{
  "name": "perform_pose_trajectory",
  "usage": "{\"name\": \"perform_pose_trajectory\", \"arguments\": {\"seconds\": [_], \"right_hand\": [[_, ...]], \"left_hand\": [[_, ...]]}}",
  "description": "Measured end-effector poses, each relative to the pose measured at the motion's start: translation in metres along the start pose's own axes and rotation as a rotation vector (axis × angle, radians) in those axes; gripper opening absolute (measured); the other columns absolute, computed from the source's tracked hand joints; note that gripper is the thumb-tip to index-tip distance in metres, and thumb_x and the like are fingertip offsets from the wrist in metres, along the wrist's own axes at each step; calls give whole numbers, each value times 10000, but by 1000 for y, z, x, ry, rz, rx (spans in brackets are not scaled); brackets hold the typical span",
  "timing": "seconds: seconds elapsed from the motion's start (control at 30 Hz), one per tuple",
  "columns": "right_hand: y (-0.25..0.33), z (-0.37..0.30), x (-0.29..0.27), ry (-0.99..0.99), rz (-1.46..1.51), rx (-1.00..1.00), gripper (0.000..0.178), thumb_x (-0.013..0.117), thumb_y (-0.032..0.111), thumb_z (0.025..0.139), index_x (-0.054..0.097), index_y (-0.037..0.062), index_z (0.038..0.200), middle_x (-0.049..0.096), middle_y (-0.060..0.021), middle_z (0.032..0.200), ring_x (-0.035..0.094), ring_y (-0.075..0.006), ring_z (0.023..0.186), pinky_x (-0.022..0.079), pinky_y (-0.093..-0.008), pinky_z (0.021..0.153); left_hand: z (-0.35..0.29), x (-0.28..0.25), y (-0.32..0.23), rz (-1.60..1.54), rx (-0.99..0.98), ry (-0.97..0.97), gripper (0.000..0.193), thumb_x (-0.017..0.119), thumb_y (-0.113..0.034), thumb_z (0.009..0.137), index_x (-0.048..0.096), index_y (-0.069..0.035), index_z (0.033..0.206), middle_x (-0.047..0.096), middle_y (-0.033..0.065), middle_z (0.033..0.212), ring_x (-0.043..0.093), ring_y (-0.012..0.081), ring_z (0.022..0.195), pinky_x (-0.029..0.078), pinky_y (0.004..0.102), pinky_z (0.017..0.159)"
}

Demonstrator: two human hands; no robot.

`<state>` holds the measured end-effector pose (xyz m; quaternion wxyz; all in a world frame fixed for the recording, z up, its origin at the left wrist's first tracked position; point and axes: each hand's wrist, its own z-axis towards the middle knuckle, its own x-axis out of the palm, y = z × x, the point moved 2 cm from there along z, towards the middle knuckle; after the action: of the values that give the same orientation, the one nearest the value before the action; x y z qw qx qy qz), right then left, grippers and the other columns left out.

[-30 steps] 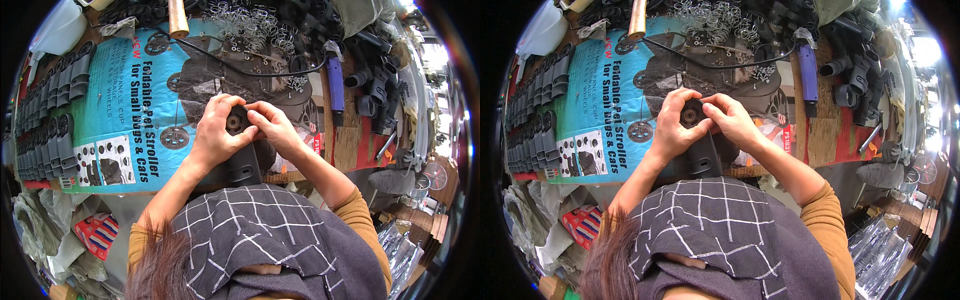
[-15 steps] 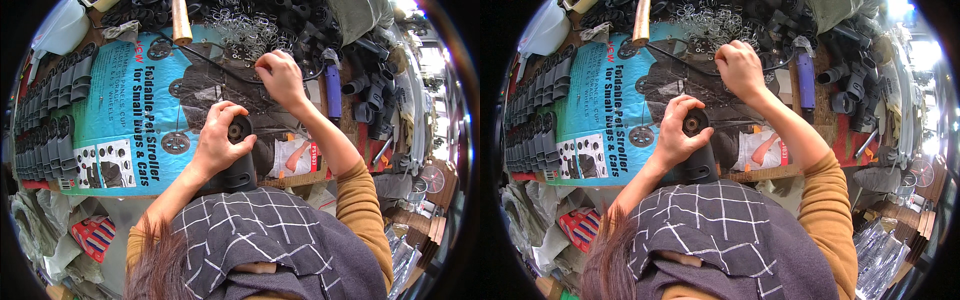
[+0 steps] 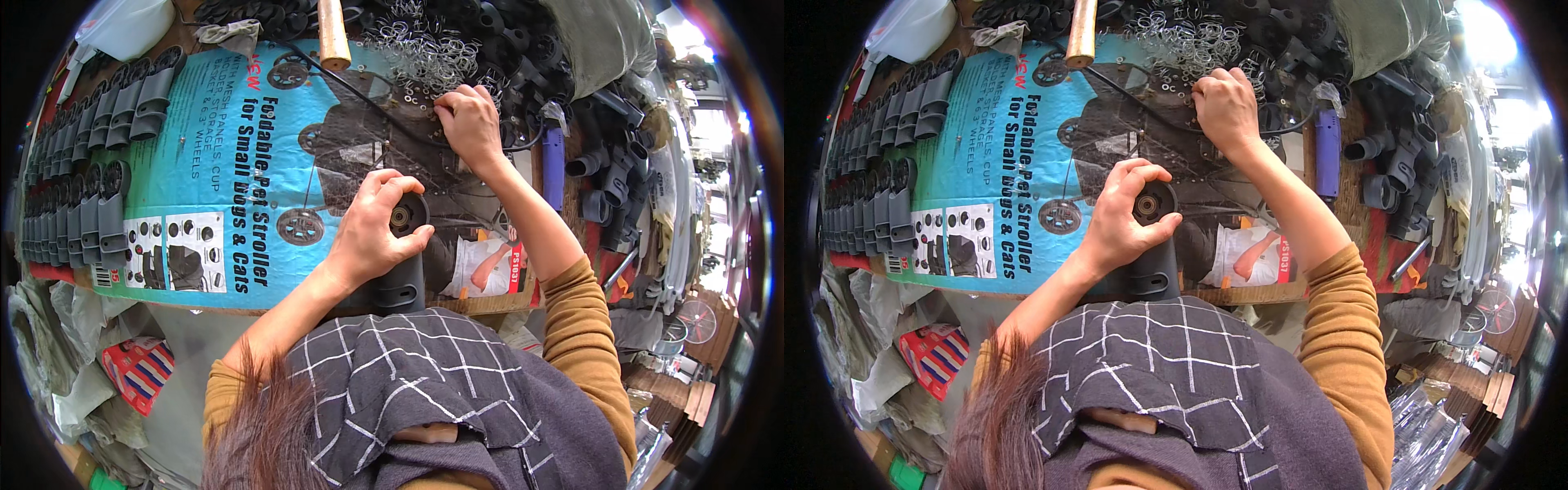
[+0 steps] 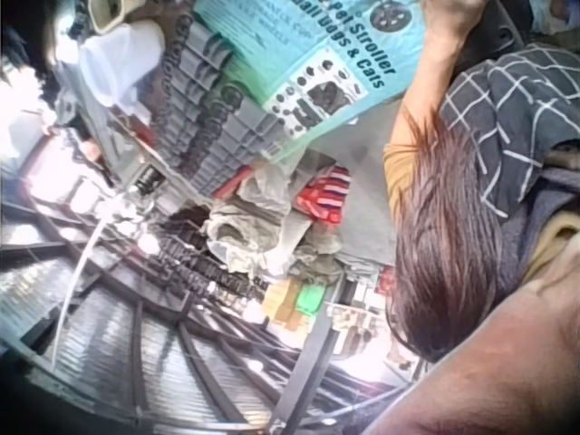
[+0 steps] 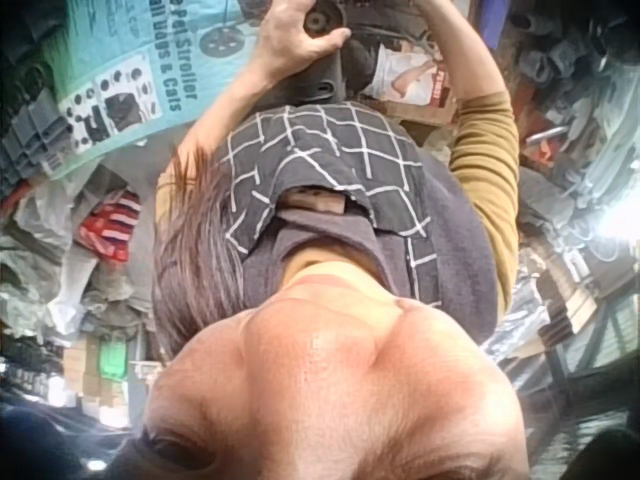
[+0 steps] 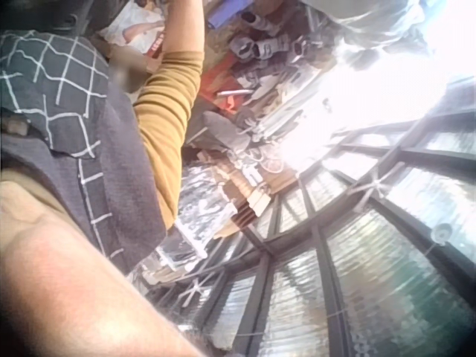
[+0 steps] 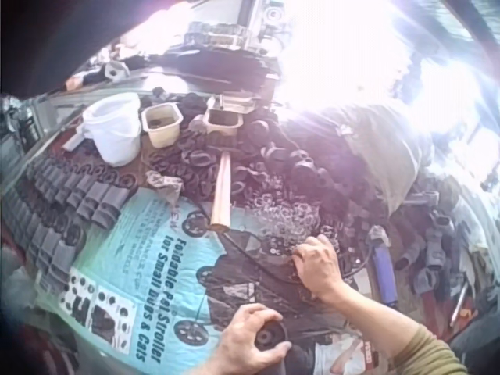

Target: The person repeatedly assembles a small black plastic cap onto a gray plastic housing, then uses a purple hot glue gun to apply glue to the cap before pressing it back onto the housing. This cycle is repeated multiple times on the same object.

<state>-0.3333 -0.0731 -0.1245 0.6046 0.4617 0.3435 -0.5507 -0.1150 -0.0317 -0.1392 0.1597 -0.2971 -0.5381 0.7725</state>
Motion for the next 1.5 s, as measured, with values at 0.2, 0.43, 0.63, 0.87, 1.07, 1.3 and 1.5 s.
{"name": "perform_pose_trajectory", "arguments": {"seconds": [0.2,0.43,0.63,0.87,1.07,1.3,1.5], "right_hand": [[5,5,14,6,-42,-62,118,681,186,811,724,80,839,647,-79,872,573,-282,914,449,-390,851],[43,-18,-32,-67,287,-55,80,689,122,799,662,46,797,603,-68,766,560,-235,759,444,-348,754],[86,-84,-52,189,532,15,63,725,57,740,668,38,758,575,-41,690,510,-192,658,403,-323,673],[88,-88,-51,174,560,63,37,720,64,735,692,51,756,584,-46,692,528,-229,701,415,-346,709],[40,-120,-76,-20,295,250,48,739,72,757,698,51,769,611,-47,704,562,-224,715,437,-347,672],[-13,-125,-49,-2,-19,317,162,745,183,782,688,42,839,621,-82,803,561,-268,851,436,-379,795],[12,-112,-63,65,280,382,140,735,175,789,684,45,806,634,-87,815,568,-267,833,450,-380,782]], "left_hand": [[1,0,1,19,25,-7,492,788,-203,689,602,-50,1117,529,191,1171,558,358,1088,467,410,935],[-1,2,3,14,25,-49,561,803,-196,672,553,-38,1149,520,196,1183,550,372,1097,467,424,949],[-1,5,8,28,68,-86,620,792,-159,653,480,-30,1173,527,195,1149,534,379,1110,476,431,923],[-1,4,5,26,62,-89,583,787,-156,658,490,-23,1141,534,194,1136,535,370,1087,471,427,918],[1,4,4,46,9,-44,581,811,-228,683,507,-29,1137,531,163,1129,529,327,1076,452,400,932],[11,22,6,20,33,-9,531,811,-267,756,521,-34,1135,509,159,1185,530,304,1092,446,379,940],[9,20,0,117,147,-93,427,782,-255,792,583,-75,1124,436,186,1317,472,369,1197,424,439,988]]}}
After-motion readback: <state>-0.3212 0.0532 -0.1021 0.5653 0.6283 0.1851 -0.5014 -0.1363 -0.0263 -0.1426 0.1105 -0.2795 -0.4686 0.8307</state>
